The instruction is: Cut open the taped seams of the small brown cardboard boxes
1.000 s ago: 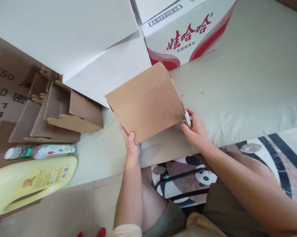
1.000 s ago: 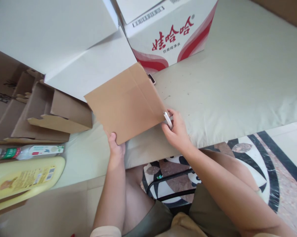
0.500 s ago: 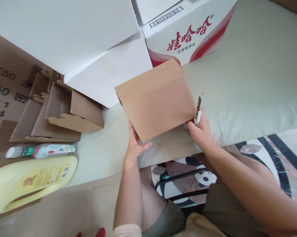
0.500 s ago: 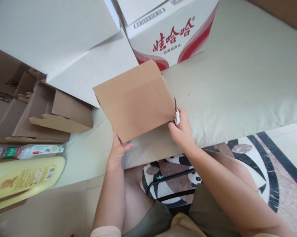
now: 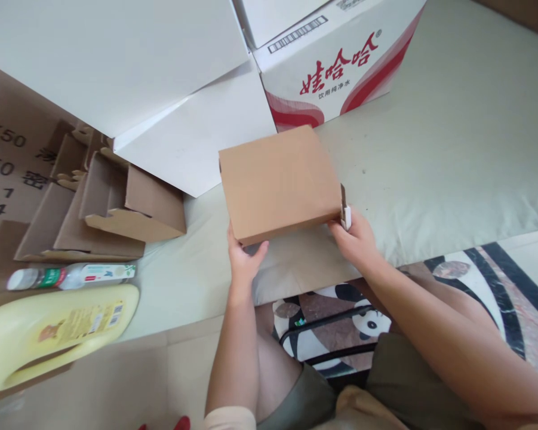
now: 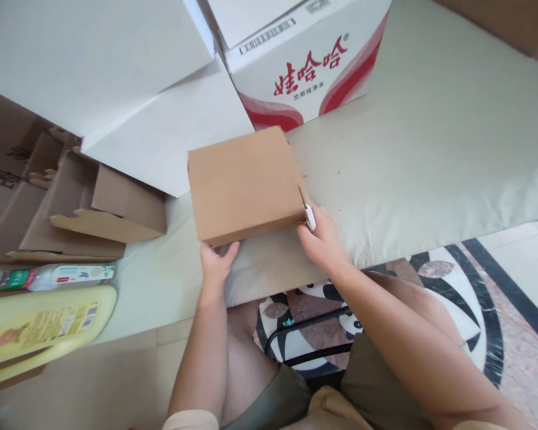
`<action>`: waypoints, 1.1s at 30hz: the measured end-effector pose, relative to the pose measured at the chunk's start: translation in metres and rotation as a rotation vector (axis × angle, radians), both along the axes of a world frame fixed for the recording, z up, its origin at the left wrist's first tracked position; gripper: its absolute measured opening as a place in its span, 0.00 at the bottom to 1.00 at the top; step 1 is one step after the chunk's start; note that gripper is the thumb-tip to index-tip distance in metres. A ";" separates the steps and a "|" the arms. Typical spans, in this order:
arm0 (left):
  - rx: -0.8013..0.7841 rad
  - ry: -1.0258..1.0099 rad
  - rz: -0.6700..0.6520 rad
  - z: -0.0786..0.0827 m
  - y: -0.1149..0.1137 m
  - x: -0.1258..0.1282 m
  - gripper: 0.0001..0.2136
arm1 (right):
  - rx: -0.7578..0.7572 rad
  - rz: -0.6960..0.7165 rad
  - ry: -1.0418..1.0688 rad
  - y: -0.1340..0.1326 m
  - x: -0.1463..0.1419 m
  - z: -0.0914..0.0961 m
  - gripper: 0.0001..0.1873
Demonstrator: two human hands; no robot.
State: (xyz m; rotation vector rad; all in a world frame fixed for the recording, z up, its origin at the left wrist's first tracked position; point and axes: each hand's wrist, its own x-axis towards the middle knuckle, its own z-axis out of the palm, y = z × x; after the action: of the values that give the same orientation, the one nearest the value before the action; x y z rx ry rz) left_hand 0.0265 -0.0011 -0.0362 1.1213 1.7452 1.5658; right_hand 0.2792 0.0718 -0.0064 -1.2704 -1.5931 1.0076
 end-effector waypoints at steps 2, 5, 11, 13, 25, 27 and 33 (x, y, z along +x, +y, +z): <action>0.014 0.050 0.023 0.002 0.000 0.000 0.35 | -0.019 0.018 0.014 -0.001 0.000 0.002 0.02; 0.055 0.074 0.066 0.006 0.002 0.003 0.28 | -0.031 0.061 0.048 -0.002 -0.001 0.005 0.02; 0.121 -0.016 0.047 0.014 0.006 0.009 0.32 | -0.030 0.017 -0.001 -0.003 -0.002 0.006 0.05; 0.135 -0.136 0.026 0.014 0.006 0.009 0.34 | -0.029 -0.018 -0.014 -0.002 -0.003 0.004 0.05; 0.010 -0.622 0.130 0.031 0.004 0.002 0.24 | 0.001 0.037 0.035 -0.004 -0.004 -0.003 0.20; 0.024 -0.651 0.110 0.033 0.002 0.000 0.22 | 0.006 0.029 0.035 -0.004 -0.004 -0.002 0.18; -0.071 -0.751 0.111 0.034 -0.004 -0.008 0.26 | 0.101 0.078 0.035 -0.004 -0.003 0.006 0.17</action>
State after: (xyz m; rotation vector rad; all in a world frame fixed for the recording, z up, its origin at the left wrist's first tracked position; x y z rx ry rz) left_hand 0.0183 -0.0053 -0.0019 0.3157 1.3356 1.6752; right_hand 0.2761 0.0679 -0.0008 -1.1250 -1.6562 0.9790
